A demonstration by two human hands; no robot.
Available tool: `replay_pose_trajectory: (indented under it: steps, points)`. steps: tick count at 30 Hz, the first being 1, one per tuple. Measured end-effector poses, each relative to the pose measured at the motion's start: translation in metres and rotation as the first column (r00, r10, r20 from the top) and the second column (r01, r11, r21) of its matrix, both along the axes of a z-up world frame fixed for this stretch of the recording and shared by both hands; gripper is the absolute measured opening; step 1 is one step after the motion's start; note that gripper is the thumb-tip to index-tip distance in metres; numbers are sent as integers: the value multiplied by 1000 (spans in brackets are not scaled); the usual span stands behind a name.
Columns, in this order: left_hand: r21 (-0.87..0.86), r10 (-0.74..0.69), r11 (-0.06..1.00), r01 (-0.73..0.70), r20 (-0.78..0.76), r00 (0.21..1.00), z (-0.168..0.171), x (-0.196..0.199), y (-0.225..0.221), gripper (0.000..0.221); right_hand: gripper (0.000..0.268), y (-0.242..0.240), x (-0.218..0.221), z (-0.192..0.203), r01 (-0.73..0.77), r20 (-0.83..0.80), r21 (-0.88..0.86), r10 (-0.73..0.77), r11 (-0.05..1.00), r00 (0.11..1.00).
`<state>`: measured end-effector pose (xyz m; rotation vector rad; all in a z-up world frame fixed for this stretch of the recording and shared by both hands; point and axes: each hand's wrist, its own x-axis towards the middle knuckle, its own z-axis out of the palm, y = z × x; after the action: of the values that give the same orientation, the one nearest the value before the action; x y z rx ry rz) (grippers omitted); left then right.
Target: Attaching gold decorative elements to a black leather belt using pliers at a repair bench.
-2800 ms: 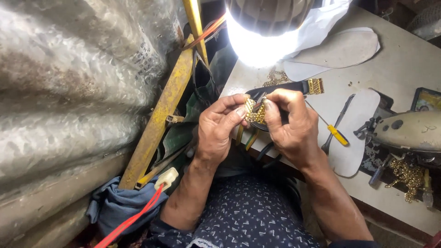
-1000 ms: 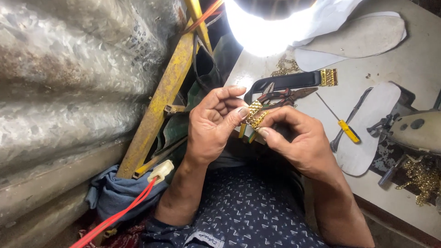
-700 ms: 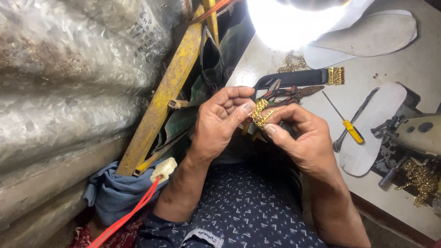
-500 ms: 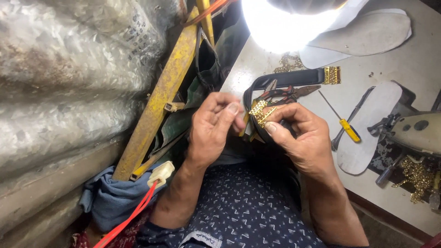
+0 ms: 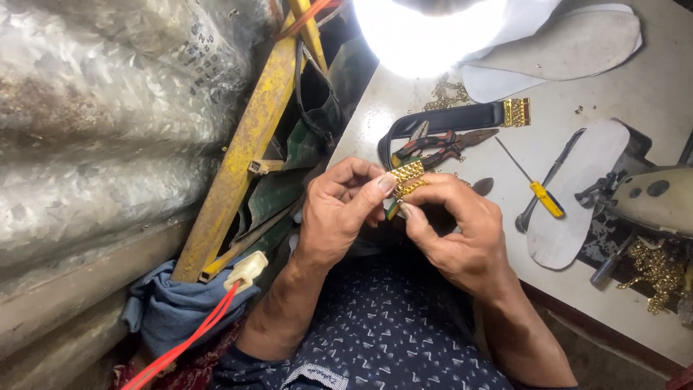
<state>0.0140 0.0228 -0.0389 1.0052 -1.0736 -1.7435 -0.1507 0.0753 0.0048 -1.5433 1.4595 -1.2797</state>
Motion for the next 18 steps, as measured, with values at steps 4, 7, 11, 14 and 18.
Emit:
replay_pose_trajectory:
  steps: [4,7,11,14,18]
  points:
    - [-21,26,999,-26,-7,1000,-7,-4,5,20,7,4,-1,-1,12,9,-55,-12,998,1000]
    - [-17,59,998,-61,-116,991,-5,-11,9,15,7,7,0,-5,71,75,-104,-63,992,995]
    - [-71,84,993,-92,-111,990,-2,-18,11,16,8,9,-2,-6,92,67,-166,-82,982,994]
    - [-65,53,996,-60,-106,993,-2,-18,12,22,8,10,-4,-6,93,62,-185,-83,978,995]
    - [-96,72,992,-84,-119,990,1,-20,11,18,8,10,-5,-4,95,44,-176,-89,980,995]
